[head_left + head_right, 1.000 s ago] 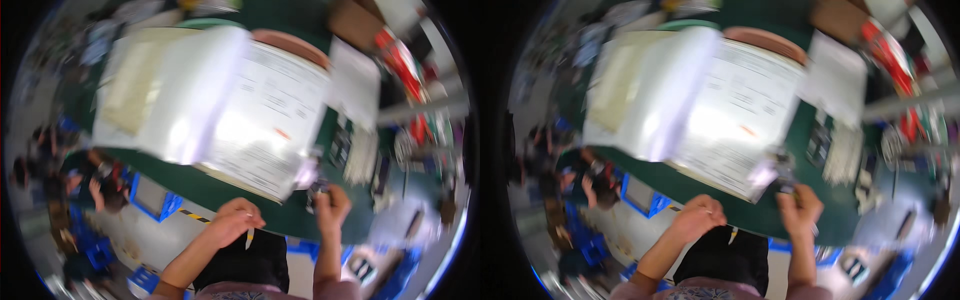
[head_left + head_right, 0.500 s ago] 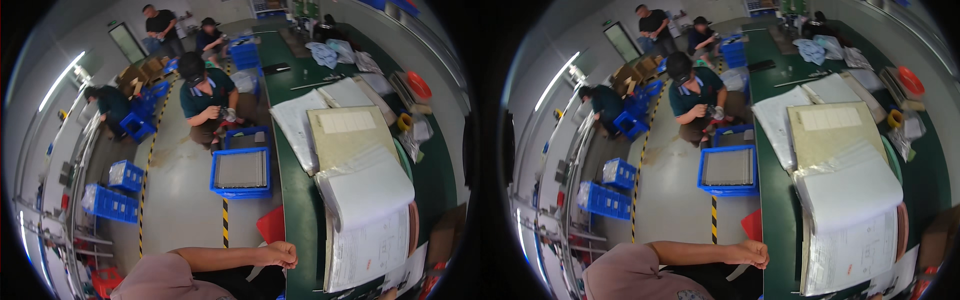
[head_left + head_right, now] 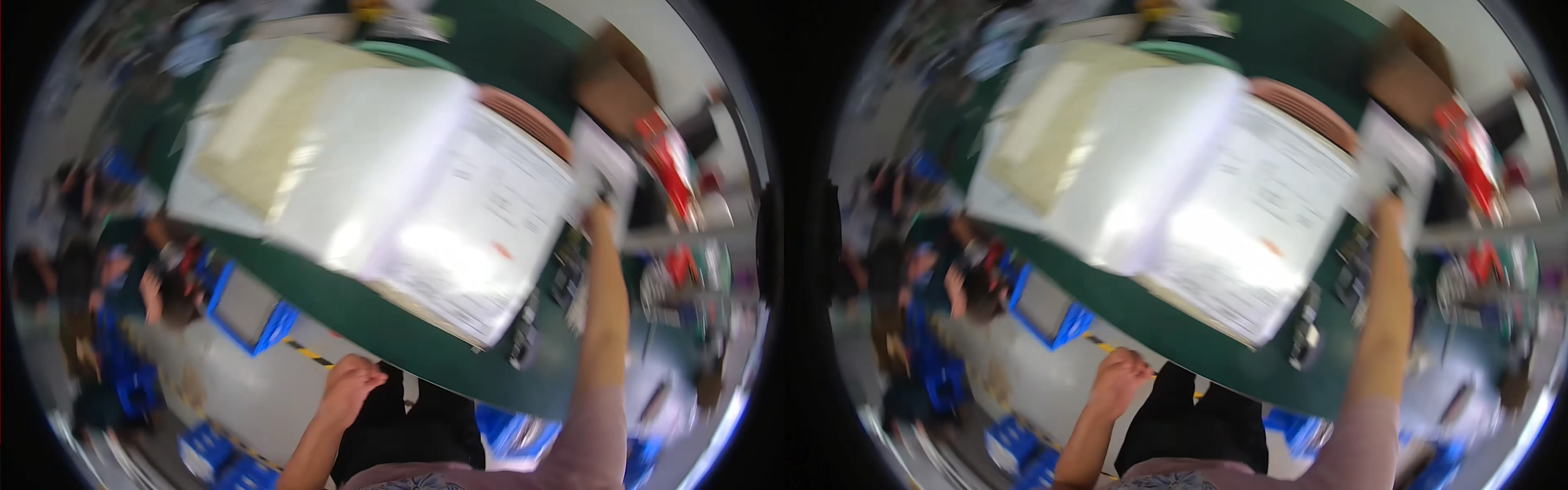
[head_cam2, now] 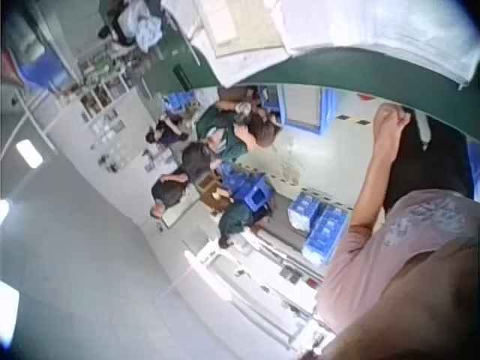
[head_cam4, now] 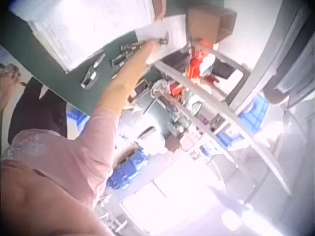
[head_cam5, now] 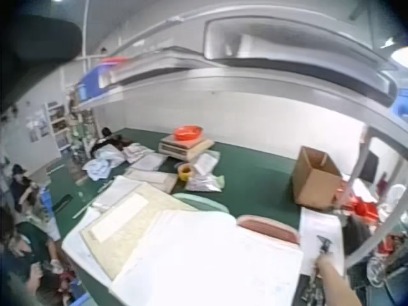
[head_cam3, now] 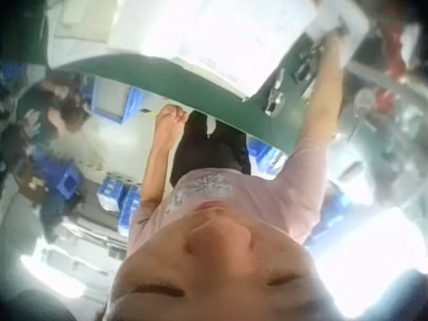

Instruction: The person measures a small metal component using a digital caliper and a digital depth gauge at a workbench. They adjust the tools to read the dimensions and then place the tools back on the table.

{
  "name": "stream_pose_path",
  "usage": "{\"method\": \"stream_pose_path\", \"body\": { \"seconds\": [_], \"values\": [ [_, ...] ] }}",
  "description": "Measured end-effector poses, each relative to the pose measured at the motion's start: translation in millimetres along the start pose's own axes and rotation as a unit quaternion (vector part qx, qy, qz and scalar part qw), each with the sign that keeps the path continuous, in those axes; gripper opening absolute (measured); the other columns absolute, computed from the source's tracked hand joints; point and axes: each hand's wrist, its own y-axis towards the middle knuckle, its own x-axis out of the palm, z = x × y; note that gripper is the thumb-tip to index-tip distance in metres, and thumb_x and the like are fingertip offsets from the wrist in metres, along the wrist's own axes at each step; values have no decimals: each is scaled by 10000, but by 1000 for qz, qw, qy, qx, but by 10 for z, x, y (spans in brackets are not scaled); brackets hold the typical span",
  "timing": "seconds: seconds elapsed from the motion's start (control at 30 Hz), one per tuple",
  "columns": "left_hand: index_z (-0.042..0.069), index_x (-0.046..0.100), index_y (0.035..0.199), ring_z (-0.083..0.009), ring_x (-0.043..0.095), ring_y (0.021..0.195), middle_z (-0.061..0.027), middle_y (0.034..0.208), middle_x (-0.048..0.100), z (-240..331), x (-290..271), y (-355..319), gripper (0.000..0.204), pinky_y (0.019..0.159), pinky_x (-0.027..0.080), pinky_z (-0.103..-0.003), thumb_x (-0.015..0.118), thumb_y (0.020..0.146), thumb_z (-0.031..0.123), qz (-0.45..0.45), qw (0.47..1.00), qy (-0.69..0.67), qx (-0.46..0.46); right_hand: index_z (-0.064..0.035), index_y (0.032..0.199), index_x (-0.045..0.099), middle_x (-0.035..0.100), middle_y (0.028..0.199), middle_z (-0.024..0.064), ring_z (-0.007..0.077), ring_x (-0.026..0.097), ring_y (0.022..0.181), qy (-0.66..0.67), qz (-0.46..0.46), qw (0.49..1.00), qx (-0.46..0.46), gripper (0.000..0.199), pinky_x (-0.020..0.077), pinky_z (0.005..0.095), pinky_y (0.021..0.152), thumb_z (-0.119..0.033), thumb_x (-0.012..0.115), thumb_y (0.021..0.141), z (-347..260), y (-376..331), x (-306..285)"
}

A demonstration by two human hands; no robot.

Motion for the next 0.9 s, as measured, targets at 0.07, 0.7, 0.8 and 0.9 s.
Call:
{"method": "stream_pose_path", "body": {
  "seconds": [0.07,0.7,0.8,0.9],
  "values": [
    [67,473,763,-176,525,791,-51,788,501,-63,133,-3,70,756,431,-320,511,777,125,2,1000,-3,-15,24,785,573,597,722,169,244,597,607,-12,12,999,43,224,468,334,506,-150,557,645,29,-64,64],
    [93,462,810,-162,492,807,-34,805,480,-137,418,96,90,779,390,-300,524,778,149,-19,985,133,-110,-50,966,592,590,941,157,299,559,933,-52,16,996,-74,338,458,371,785,-229,590,680,-84,-620,-282],
    [103,450,796,-164,493,809,-32,794,469,-165,437,113,100,773,382,-299,532,777,157,-28,986,123,-113,-64,953,599,587,924,148,285,564,907,21,28,985,-168,313,460,362,762,-240,581,695,97,-882,-415],
    [101,446,792,-168,498,807,-36,796,473,-183,471,130,109,768,394,-298,542,774,150,-55,986,114,-112,-65,912,607,603,871,122,263,589,809,112,-79,965,-226,257,469,337,694,-223,574,711,458,-1541,-835]
  ]
}}
